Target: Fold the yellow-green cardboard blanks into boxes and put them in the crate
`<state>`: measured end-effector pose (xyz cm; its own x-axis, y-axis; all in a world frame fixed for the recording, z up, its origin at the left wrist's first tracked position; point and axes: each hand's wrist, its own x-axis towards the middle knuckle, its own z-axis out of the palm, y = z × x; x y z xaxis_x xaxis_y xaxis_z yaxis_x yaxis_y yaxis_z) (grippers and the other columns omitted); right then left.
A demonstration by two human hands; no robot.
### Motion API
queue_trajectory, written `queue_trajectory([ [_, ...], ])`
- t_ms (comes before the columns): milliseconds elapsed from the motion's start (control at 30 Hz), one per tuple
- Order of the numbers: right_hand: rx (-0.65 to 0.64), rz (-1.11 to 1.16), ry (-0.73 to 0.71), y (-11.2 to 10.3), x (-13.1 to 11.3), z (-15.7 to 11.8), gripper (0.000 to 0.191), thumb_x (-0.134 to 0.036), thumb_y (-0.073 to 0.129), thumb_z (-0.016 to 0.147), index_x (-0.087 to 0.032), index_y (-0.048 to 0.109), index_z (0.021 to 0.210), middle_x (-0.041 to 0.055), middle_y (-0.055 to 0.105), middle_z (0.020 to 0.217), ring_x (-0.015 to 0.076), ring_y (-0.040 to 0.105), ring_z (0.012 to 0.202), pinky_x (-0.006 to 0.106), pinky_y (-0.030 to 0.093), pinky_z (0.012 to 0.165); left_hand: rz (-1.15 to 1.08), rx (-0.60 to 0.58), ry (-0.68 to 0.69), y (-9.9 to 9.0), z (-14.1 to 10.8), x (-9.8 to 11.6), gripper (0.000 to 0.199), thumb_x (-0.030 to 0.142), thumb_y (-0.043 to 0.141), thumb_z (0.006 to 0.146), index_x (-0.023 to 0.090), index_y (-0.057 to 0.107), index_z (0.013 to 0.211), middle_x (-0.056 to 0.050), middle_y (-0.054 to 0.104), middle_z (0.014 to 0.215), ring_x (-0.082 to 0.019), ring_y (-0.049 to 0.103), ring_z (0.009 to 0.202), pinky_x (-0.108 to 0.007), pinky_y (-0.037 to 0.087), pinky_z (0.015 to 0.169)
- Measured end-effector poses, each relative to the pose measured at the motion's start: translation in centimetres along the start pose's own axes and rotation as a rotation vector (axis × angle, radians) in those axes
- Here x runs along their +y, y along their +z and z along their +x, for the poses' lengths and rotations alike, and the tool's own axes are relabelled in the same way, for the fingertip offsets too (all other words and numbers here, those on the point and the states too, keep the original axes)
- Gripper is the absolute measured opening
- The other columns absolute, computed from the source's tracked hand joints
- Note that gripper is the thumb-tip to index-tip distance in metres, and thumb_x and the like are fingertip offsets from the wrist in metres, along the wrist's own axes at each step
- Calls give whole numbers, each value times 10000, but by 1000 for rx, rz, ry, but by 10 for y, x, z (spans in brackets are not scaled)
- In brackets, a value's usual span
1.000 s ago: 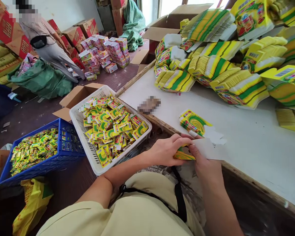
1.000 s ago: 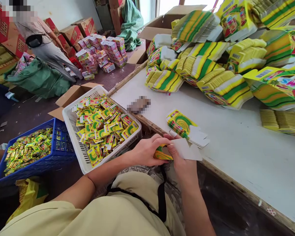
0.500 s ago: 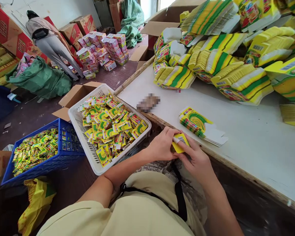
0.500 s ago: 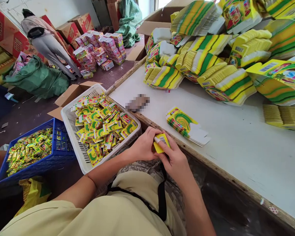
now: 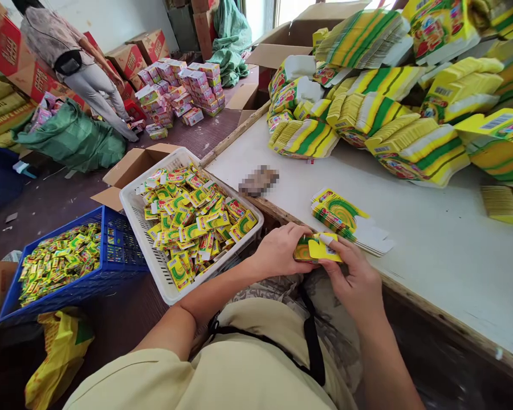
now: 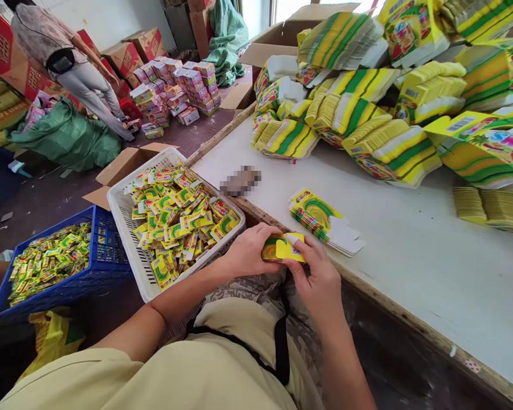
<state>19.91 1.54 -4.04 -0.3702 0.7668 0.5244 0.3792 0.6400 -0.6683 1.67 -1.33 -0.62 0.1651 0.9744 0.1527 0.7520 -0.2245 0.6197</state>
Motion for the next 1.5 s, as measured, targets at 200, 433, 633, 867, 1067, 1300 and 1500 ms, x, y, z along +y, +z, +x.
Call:
queue_trajectory([
  [200, -120, 38, -25, -7, 7, 1, 207, -338, 544, 942, -230, 683, 1051, 112, 647, 1234, 270, 660, 1093, 435, 562, 902, 54, -22, 17, 2, -1, -3, 520, 419, 731, 719, 177, 549, 1141, -78, 638, 1109, -241, 615, 1015, -371, 481, 904],
  [433, -122, 49, 20, 0, -4, 5, 244, -312, 560, 926, -251, 659, 1140, 117, 593, 1308, 297, 597, 1199, 482, 515, 976, 126, -2, 25, 2, 2, -1, 552, 423, 727, 719, 162, 540, 1168, -114, 620, 1123, -298, 576, 1078, -446, 453, 920],
  [633, -130, 103, 25, -7, -1, 8, 182, -295, 503, 947, -238, 654, 1033, 109, 609, 1210, 277, 614, 1123, 451, 533, 900, 83, -18, 25, 0, 2, 0, 545, 433, 728, 719, 179, 538, 1162, -93, 627, 1134, -269, 595, 1058, -409, 464, 914],
  [867, -117, 136, 45, -10, -6, 8, 136, -304, 566, 904, -244, 619, 1014, 112, 574, 1246, 295, 574, 1183, 491, 494, 967, 52, -4, 32, 6, 2, 2, 554, 429, 738, 696, 187, 539, 1152, -93, 635, 1134, -267, 604, 1062, -397, 462, 928],
  [1067, -101, 311, 197, 0, -12, 5, 324, -307, 636, 860, -241, 542, 1163, 117, 561, 1306, 291, 543, 1236, 504, 479, 1013, 56, 15, 35, 2, 1, 2, 536, 400, 733, 700, 177, 537, 1146, -102, 630, 1128, -278, 590, 1065, -418, 452, 927],
  [1300, -46, 264, 217, 13, -8, 0, 526, -385, 629, 870, -222, 456, 1339, 146, 553, 1350, 296, 539, 1254, 522, 438, 1068, -6, 77, 29, 1, 1, 2, 550, 318, 730, 703, 188, 514, 1193, -105, 622, 1168, -272, 589, 1087, -426, 457, 946],
  [1500, -81, 175, 216, 12, -3, 1, 586, -393, 537, 931, -196, 371, 1458, 174, 467, 1476, 305, 441, 1373, 538, 367, 1132, -22, 147, 10, 1, 4, 3, 636, 285, 743, 684, 155, 472, 1245, -122, 638, 1164, -271, 615, 1080, -429, 482, 943],
])
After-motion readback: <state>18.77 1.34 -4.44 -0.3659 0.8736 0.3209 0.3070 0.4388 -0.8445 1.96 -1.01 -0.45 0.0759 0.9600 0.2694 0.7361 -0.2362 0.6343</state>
